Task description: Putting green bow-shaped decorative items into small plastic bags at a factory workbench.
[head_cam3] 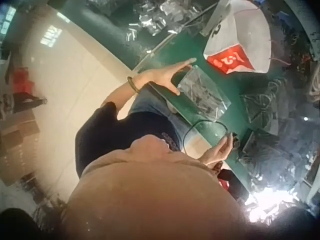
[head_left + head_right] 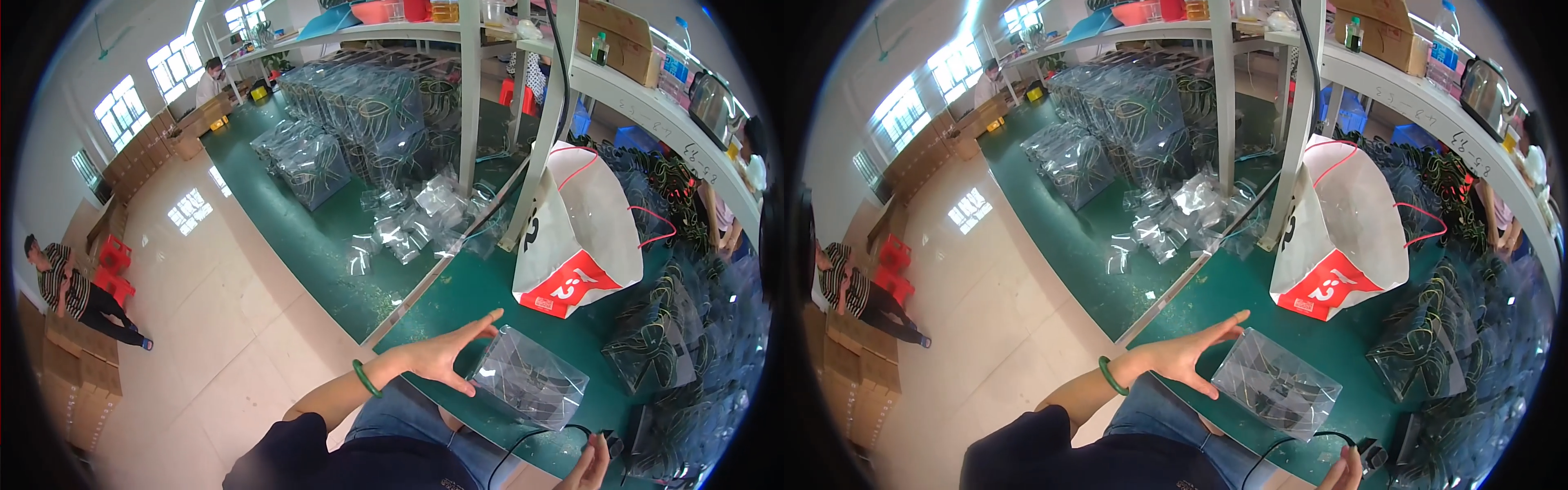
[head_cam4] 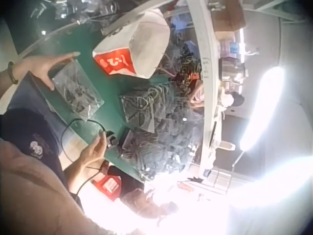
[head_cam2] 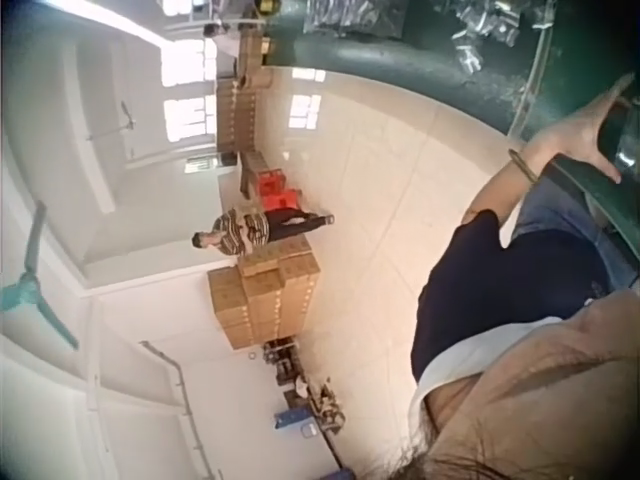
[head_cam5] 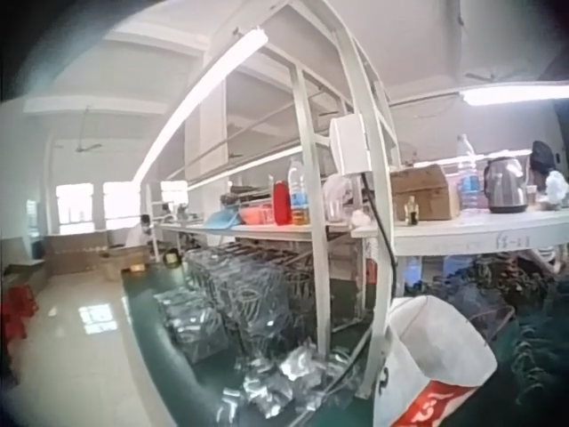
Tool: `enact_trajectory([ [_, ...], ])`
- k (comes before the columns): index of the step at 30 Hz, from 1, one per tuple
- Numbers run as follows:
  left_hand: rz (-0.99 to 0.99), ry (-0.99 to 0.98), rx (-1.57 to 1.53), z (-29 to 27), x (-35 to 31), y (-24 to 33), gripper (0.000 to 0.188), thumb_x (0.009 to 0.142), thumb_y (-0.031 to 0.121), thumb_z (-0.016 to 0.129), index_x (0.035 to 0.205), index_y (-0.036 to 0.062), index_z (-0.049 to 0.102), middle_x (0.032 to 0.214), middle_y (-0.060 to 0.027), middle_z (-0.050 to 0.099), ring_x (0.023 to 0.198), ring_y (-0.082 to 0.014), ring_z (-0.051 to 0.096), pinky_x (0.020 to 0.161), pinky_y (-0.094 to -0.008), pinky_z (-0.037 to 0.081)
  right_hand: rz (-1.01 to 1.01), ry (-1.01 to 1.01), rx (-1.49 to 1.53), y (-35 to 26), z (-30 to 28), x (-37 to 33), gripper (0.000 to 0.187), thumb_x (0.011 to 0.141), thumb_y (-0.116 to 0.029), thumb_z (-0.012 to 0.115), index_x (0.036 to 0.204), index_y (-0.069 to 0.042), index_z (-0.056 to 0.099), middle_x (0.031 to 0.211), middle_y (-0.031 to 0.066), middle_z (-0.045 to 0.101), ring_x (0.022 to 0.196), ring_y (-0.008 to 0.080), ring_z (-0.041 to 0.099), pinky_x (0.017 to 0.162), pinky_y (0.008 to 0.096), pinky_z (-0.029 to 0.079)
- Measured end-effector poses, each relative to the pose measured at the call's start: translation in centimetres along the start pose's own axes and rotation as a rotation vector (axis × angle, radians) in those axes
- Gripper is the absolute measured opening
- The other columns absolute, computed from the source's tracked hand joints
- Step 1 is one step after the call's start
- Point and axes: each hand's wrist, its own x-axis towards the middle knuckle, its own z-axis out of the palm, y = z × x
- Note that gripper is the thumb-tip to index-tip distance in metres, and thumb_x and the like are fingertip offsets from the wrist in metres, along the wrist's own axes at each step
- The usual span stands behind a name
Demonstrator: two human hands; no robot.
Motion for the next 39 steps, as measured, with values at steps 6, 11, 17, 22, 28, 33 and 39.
enact_trajectory([
  [6,-0.092,0.069,0.025,1.5,0.4,1.8,0.130,0.077,0.019,0.097,0.174,0.0184,0.011,0.167,-0.0109,0.023,0.158,-0.0311,0.032,0.130,-0.0501,0.036,-0.483,-0.454,1.405,-5.2,-2.1,-6.8,0.056,0.104,-0.042,0.073,0.154,-0.021,0.059,0.142,0.0095,0.068,0.132,0.0325,0.062,0.103,0.0566,0.053],
  [11,0.001,0.288,0.020,0.7,-2.7,2.6,0.123,0.078,0.024,0.097,0.172,0.0153,0.018,0.160,-0.0123,0.030,0.153,-0.0323,0.036,0.122,-0.0508,0.044,-0.506,-0.570,1.248,-4.8,-1.8,-7.1,0.041,0.102,-0.030,0.069,0.140,-0.016,0.060,0.127,0.0080,0.067,0.113,0.0273,0.059,0.090,0.0494,0.049],
  [17,0.248,0.839,-0.139,-5.9,-8.8,4.8,0.124,0.076,0.002,0.096,0.171,0.0048,0.017,0.162,-0.0146,0.041,0.145,-0.0272,0.051,0.107,-0.0432,0.058,-0.530,-0.578,0.999,-5.3,-0.6,-6.7,0.024,0.099,-0.015,0.065,0.123,-0.009,0.062,0.108,0.0060,0.066,0.090,0.0211,0.056,0.074,0.0408,0.044],
  [22,0.067,1.578,0.511,-18.9,-12.7,4.5,0.097,0.087,0.033,0.093,0.159,-0.0035,0.038,0.151,-0.0202,0.053,0.136,-0.0320,0.055,0.120,-0.0429,0.038,-0.566,-0.348,0.652,-5.6,2.0,-4.4,0.012,0.097,-0.002,0.061,0.108,-0.004,0.064,0.092,0.0044,0.065,0.071,0.0160,0.053,0.061,0.0336,0.039],
  [28,-0.404,1.855,1.069,-36.7,-20.2,-9.5,0.113,0.074,0.063,0.093,0.149,-0.0110,0.051,0.144,-0.0347,0.059,0.134,-0.0495,0.057,0.117,-0.0529,0.046,-0.417,-0.140,-0.040,-6.9,3.5,-1.1,0.026,0.088,0.005,0.077,0.112,-0.005,0.075,0.072,0.0046,0.068,0.055,0.0168,0.060,0.053,0.0297,0.047],
  [33,-0.390,1.751,0.995,-37.6,-14.2,-17.2,0.129,0.076,0.073,0.087,0.161,-0.0076,0.035,0.153,-0.0377,0.048,0.144,-0.0534,0.047,0.122,-0.0561,0.039,-0.392,-0.091,-0.366,-3.9,1.3,1.3,0.027,0.089,0.005,0.078,0.114,-0.004,0.077,0.078,0.0076,0.069,0.064,0.0202,0.065,0.062,0.0321,0.051],
  [39,-0.525,1.705,1.022,-44.2,-19.9,-21.8,0.121,0.085,0.069,0.082,0.164,-0.0073,0.030,0.161,-0.0398,0.039,0.150,-0.0517,0.041,0.125,-0.0549,0.037,-0.619,0.200,-0.501,-4.3,-0.6,9.3,0.033,0.090,0.001,0.078,0.122,-0.002,0.074,0.112,0.0152,0.076,0.106,0.0338,0.069,0.093,0.0415,0.055],
])
